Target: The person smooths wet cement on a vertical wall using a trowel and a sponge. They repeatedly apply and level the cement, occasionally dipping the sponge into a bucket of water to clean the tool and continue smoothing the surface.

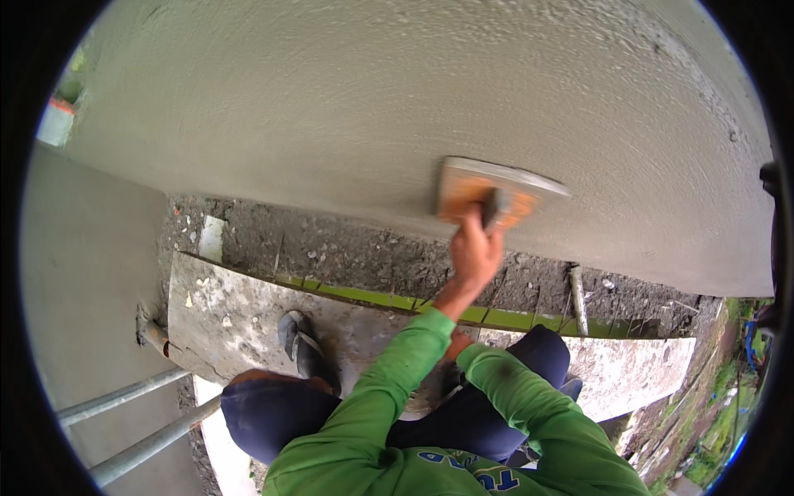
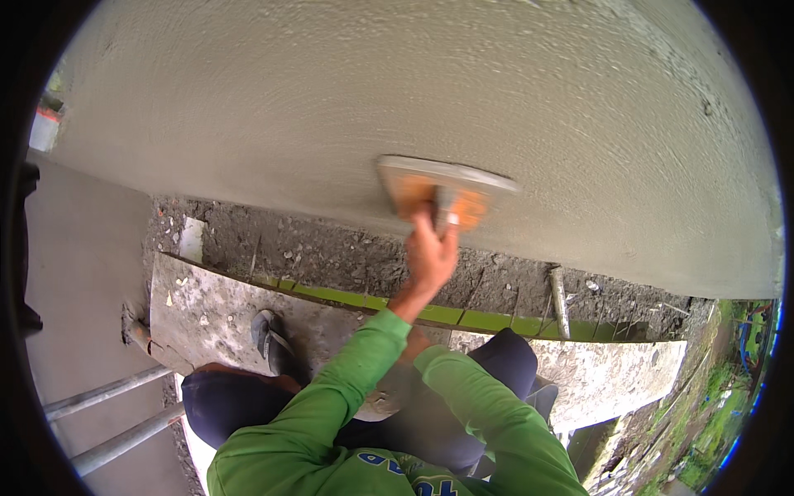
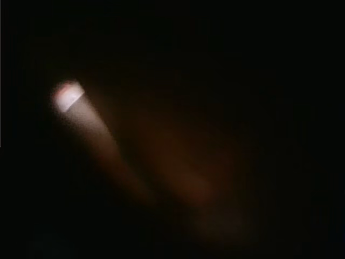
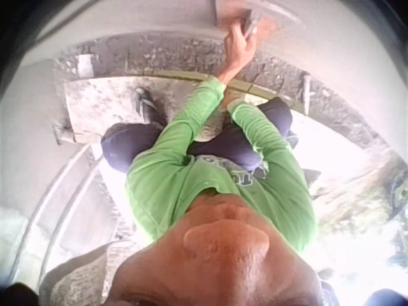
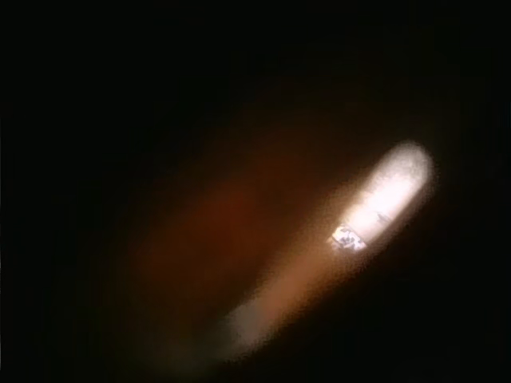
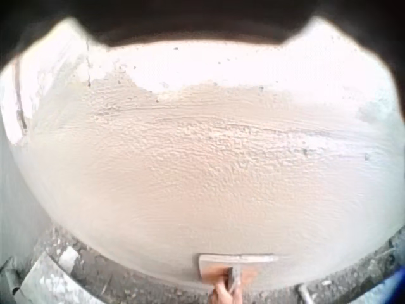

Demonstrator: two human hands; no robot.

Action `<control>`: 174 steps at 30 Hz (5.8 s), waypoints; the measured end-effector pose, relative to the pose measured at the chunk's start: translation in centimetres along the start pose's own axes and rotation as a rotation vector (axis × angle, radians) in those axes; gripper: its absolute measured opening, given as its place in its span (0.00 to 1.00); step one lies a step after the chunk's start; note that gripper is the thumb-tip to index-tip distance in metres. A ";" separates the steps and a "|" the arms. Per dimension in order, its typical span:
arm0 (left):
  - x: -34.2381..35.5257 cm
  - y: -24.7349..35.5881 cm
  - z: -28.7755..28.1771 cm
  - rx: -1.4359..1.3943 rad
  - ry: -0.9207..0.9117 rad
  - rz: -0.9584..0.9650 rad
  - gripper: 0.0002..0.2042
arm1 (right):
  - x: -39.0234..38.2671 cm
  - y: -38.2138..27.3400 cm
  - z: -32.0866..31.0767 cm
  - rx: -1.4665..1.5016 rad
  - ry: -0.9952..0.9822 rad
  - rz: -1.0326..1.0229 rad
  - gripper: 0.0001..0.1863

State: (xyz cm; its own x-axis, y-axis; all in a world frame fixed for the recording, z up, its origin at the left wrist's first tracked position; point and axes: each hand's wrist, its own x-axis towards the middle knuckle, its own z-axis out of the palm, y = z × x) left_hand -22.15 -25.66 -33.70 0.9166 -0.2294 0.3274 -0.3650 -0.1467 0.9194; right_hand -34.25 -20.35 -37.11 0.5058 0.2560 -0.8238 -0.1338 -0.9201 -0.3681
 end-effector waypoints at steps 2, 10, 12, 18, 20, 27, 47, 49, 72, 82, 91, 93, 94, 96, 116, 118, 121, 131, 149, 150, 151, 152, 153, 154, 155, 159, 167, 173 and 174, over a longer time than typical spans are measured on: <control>3.4 -0.2 -4.6 -0.014 0.262 0.004 0.22 | 0.8 -1.0 -0.4 0.006 0.007 -0.059 0.23; 9.5 -11.9 -19.8 -0.353 0.580 -0.191 0.19 | 0.0 -2.4 -4.5 -0.098 0.032 -0.067 0.23; 8.3 -16.2 -20.5 -0.484 0.509 -0.283 0.18 | -2.5 -1.3 -7.4 -0.043 0.151 -0.003 0.26; -1.1 -21.1 -7.6 -0.893 0.476 -1.078 0.03 | -6.7 3.2 -11.0 0.250 0.532 0.210 0.25; -4.2 -22.4 -7.6 -0.968 0.467 -1.159 0.05 | -4.4 2.8 -11.0 0.241 0.674 0.021 0.24; -6.6 -12.2 -5.9 -0.809 0.673 -0.932 0.09 | 0.3 -0.7 -12.7 1.253 0.633 -0.434 0.10; -10.4 -11.5 -16.2 -1.446 0.603 -0.702 0.09 | 9.3 -9.4 -9.3 0.995 0.442 -0.187 0.14; -8.3 -8.8 -16.0 -1.357 0.582 -0.679 0.10 | 12.3 -5.8 -8.7 1.033 0.483 -0.235 0.13; 21.9 1.5 -42.9 0.009 1.053 -0.078 0.18 | 11.6 -7.3 -15.9 0.619 0.981 -0.517 0.09; 33.6 -1.0 -58.8 0.192 0.880 0.215 0.22 | 10.0 -3.9 -7.7 0.817 1.100 -0.139 0.06; 32.2 -4.5 -60.7 -0.006 0.754 0.172 0.19 | 5.3 -5.6 -4.6 0.807 0.962 0.114 0.07; 31.7 0.9 -58.5 -0.066 0.460 0.198 0.19 | 4.1 -6.4 -6.1 0.810 0.962 0.140 0.08; 32.9 2.4 -59.8 -0.052 0.516 0.189 0.18 | 3.4 -6.7 -6.7 0.808 0.948 0.148 0.08; 36.5 2.5 -65.0 -0.037 0.626 0.106 0.17 | 2.3 -8.6 -7.5 0.754 0.994 0.160 0.08; 36.3 -6.1 -73.3 -0.188 0.637 -0.141 0.19 | -0.8 -8.2 -0.3 0.990 0.873 0.302 0.10; 32.7 -3.5 -65.4 0.015 0.594 0.232 0.24 | -1.4 -9.1 -0.7 0.947 0.855 0.303 0.11; 33.5 3.8 -61.9 -0.009 0.333 0.156 0.25 | -4.7 -3.3 1.5 0.721 1.030 0.285 0.11; 36.7 -1.8 -66.9 -0.402 0.572 -0.154 0.19 | -5.2 -14.0 -1.1 0.880 0.878 0.414 0.13; 32.6 3.7 -59.7 -0.110 0.561 0.092 0.18 | -5.8 -16.9 -3.1 0.974 0.768 0.491 0.11; 31.1 5.5 -56.8 -0.036 0.515 0.196 0.18 | -5.7 -17.6 -3.6 1.009 0.738 0.486 0.12; 29.8 6.0 -53.5 0.023 0.411 0.243 0.18 | -5.9 -16.8 -3.2 0.971 0.722 0.480 0.12; 28.5 4.8 -50.9 0.064 0.222 0.183 0.16 | -5.9 -15.9 -2.8 0.928 0.727 0.469 0.13; 28.6 6.8 -49.9 0.194 0.316 0.376 0.14 | -6.7 -13.4 -1.2 0.888 0.754 0.479 0.13; 28.7 6.3 -50.4 0.163 0.333 0.367 0.14 | -6.9 -12.3 -0.3 0.849 0.766 0.470 0.13; 29.0 4.5 -52.4 0.164 0.352 0.352 0.13 | -6.8 -13.4 -1.1 0.875 0.740 0.505 0.12; 34.7 1.5 -64.0 -0.032 0.540 0.215 0.17 | -7.7 -13.1 -1.2 0.982 0.828 0.521 0.12; 31.9 3.9 -57.0 -0.512 0.502 -0.144 0.23 | -6.9 -16.1 -1.9 0.967 0.724 0.455 0.13; 26.0 7.1 -45.5 0.121 0.246 0.328 0.16 | -7.9 -14.3 -1.0 0.910 0.663 0.531 0.12; 26.3 6.7 -46.1 0.073 0.269 0.345 0.16 | -8.0 -14.0 -0.9 0.903 0.671 0.541 0.12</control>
State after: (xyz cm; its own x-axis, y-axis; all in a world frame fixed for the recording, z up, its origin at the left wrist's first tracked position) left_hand 7.03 11.69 -8.83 0.7451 -0.0196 0.6667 -0.6591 -0.1750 0.7314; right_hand -35.70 -9.77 -24.97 0.5026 -0.5374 -0.6772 -0.8626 -0.2601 -0.4338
